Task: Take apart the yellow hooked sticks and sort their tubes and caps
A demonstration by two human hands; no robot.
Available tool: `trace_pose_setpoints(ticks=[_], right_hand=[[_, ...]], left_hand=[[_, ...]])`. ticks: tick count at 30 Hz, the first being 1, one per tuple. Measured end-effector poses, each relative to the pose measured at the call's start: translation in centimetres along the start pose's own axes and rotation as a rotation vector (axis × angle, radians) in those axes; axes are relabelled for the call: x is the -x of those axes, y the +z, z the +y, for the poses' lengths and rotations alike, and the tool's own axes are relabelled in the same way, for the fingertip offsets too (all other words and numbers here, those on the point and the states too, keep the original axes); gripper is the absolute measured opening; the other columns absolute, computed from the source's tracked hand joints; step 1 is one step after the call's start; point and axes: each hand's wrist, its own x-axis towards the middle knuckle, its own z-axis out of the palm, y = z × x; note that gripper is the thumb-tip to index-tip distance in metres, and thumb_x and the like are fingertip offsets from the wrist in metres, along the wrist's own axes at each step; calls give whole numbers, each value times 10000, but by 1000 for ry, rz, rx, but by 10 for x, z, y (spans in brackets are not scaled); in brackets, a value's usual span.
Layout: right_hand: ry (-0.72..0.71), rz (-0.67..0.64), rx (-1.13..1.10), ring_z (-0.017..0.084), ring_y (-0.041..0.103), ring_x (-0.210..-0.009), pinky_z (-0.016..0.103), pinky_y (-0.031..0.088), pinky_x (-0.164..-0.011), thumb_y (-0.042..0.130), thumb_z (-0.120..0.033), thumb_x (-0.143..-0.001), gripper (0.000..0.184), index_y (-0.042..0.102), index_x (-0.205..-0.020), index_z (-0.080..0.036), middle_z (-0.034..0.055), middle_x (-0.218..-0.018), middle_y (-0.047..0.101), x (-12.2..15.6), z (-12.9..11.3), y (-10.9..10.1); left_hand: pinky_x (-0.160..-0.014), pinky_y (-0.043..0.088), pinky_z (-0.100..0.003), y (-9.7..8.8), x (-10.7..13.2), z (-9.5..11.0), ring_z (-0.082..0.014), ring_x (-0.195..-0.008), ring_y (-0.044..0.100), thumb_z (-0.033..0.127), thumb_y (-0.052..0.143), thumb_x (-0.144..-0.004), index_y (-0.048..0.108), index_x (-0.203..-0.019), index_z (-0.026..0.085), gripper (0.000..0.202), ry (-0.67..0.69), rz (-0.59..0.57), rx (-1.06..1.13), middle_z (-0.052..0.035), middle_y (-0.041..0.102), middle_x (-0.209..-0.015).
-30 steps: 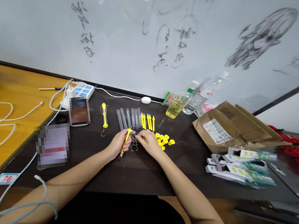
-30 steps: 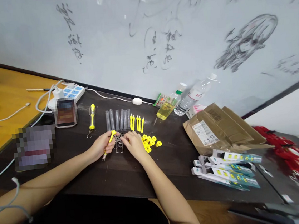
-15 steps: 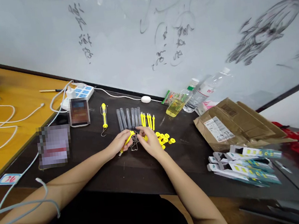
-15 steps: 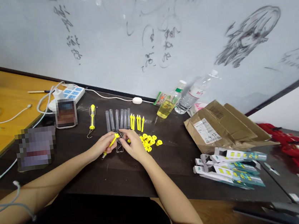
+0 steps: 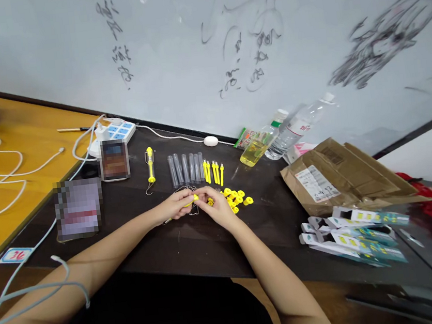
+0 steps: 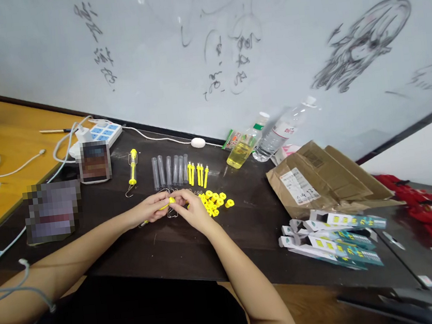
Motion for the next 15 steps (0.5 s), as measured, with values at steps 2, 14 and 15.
trace_pose_setpoints(ticks=[2,14,15], right_hand=[[-10,1,-1,149,524,-738,280,442,-713,573,-363,-847,215,619,-995,-215,20,-796,562,0,-3,-3],[173,-111,677,183,502,-780,294,388,-732,466,-215,-850,175,622,-773,-191,32,-746,516,3,12,-81],[178,-132,683,180,505,-781,288,388,-729,476,-200,-834,157,623,-778,-191,31,-752,518,4,13,-81]], left_hand=[[-314,155,-124,0,0,1,-29,-344,205,537,523,-835,442,-844,198,349,4,4,-33,106,301,-478],[-316,205,-119,1,-4,3,-28,-325,271,341,474,-869,473,-846,176,166,100,298,142,85,393,-485],[-316,214,-121,1,-4,3,-31,-325,281,338,475,-867,470,-845,178,162,101,303,145,85,397,-482]])
